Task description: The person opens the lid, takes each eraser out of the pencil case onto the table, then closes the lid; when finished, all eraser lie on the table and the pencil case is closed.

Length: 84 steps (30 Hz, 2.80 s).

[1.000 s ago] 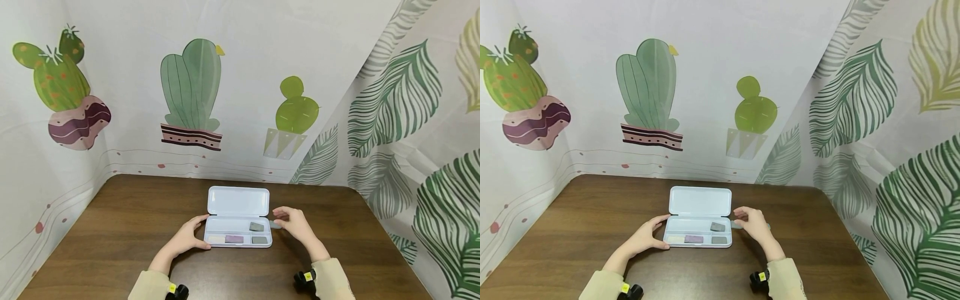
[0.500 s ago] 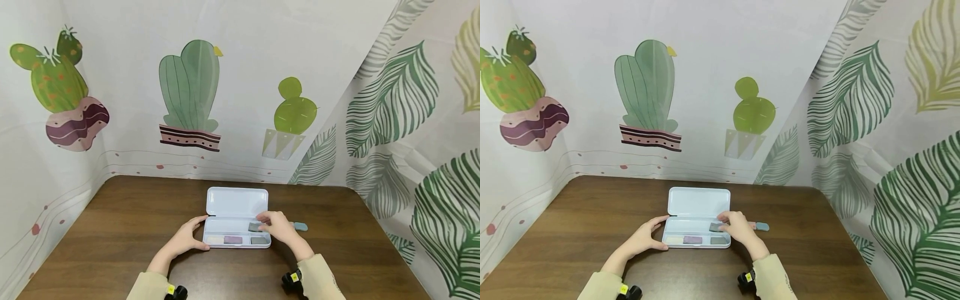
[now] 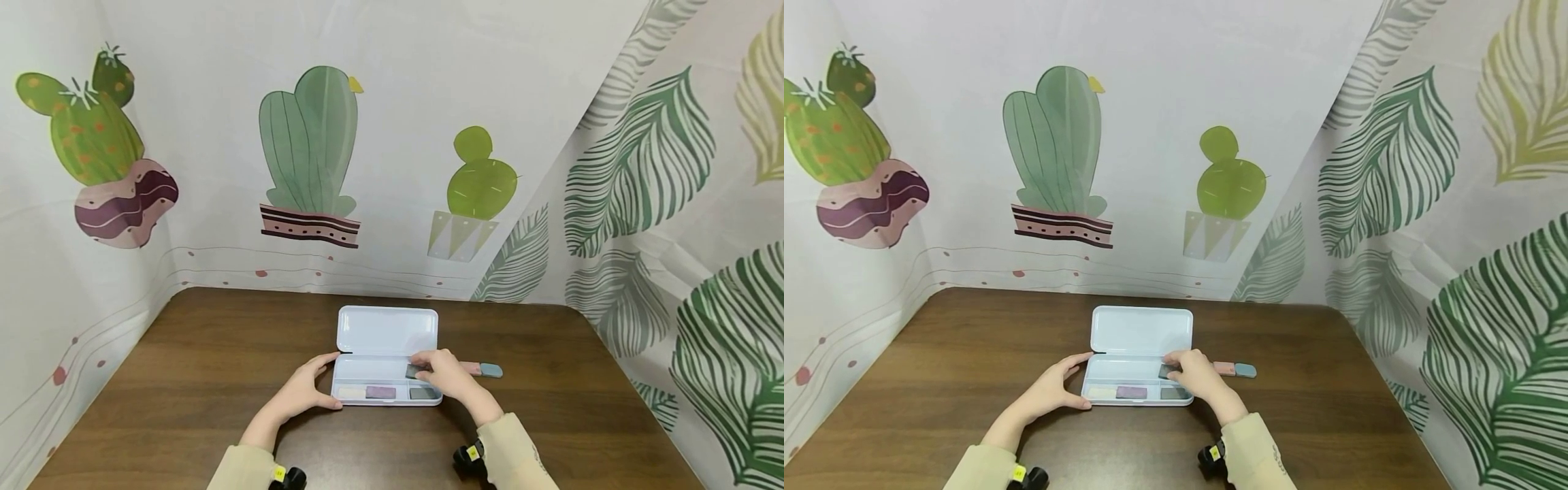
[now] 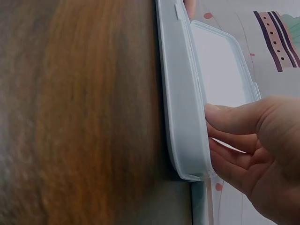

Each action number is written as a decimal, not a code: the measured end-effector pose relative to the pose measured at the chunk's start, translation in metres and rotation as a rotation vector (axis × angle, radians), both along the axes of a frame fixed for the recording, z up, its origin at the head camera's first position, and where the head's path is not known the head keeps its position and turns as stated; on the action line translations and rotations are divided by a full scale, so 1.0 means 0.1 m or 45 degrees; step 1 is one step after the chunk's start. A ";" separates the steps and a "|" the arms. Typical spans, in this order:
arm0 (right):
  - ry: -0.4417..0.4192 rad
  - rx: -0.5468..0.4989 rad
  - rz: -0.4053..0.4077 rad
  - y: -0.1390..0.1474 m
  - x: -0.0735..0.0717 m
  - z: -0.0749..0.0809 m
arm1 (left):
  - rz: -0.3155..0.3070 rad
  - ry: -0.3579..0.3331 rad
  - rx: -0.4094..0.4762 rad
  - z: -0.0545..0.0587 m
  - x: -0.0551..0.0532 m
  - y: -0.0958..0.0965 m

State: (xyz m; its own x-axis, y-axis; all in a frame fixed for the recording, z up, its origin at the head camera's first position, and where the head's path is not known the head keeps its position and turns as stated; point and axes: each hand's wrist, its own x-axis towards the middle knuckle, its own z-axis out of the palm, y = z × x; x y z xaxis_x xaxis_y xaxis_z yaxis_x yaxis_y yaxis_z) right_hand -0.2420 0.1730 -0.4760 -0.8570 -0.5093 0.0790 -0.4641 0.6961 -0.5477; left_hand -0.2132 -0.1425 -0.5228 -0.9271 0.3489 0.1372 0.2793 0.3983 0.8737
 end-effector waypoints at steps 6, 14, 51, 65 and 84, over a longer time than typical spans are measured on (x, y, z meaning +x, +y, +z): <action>0.013 0.001 0.027 0.01 -0.01 -0.02 | -0.032 -0.059 0.032 0.04 0.00 -0.01; 0.035 0.005 0.044 0.00 -0.04 -0.03 | -0.008 -0.076 0.007 0.03 -0.01 0.00; 0.036 -0.056 0.022 -0.03 -0.05 -0.02 | -0.020 -0.058 0.011 0.04 -0.01 -0.01; 0.137 -0.169 -0.133 0.14 0.02 0.02 | -0.028 -0.064 0.030 0.06 0.00 -0.01; 0.262 -0.190 -0.422 1.11 0.06 0.02 | -0.015 -0.069 0.014 0.02 0.00 -0.01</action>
State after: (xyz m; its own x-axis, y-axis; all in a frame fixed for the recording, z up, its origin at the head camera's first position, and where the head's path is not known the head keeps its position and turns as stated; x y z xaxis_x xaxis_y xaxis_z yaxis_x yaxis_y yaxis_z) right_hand -0.2363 0.2837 -0.4744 -0.9312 -0.1782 0.3178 -0.3384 0.7464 -0.5730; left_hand -0.2135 -0.1438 -0.5211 -0.9291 0.3585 0.0906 0.2358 0.3855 0.8921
